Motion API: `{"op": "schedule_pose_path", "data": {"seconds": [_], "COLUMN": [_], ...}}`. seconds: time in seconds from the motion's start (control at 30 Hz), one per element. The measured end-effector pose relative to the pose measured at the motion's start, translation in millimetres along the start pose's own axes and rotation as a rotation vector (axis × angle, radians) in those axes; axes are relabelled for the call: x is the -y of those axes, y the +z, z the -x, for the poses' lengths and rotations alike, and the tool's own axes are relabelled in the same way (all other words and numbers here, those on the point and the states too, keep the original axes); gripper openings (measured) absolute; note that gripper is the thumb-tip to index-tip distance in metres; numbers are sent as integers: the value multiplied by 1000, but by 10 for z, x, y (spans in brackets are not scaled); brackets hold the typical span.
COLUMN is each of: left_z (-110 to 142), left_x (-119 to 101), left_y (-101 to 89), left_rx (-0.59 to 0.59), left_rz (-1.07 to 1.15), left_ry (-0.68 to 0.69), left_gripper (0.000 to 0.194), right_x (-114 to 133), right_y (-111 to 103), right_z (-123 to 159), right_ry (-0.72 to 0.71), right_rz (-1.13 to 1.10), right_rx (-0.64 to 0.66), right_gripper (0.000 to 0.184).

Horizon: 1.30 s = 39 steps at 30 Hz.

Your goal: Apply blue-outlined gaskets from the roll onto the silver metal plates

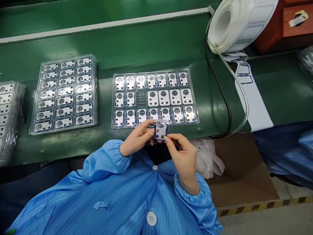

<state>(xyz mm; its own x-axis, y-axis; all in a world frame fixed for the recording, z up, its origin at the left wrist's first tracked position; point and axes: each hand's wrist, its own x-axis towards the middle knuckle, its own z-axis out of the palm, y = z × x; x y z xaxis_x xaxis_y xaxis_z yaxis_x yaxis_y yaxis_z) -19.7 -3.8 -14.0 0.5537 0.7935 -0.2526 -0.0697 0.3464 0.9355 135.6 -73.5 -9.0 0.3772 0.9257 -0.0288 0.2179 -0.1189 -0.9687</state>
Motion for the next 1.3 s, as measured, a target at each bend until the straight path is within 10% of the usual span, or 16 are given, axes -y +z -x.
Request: {"op": "schedule_pose_path", "data": {"seconds": [1.3], "left_z": [-5], "left_x": [24], "left_y": [9], "left_rx": [-5], "left_rz": [-8], "left_ry": [34], "left_gripper": [33], "right_x": [9], "right_y": [-20], "right_z": [0], "right_ry": [-193], "right_rz": [216], "right_rx": [-9], "right_gripper": [11]}}
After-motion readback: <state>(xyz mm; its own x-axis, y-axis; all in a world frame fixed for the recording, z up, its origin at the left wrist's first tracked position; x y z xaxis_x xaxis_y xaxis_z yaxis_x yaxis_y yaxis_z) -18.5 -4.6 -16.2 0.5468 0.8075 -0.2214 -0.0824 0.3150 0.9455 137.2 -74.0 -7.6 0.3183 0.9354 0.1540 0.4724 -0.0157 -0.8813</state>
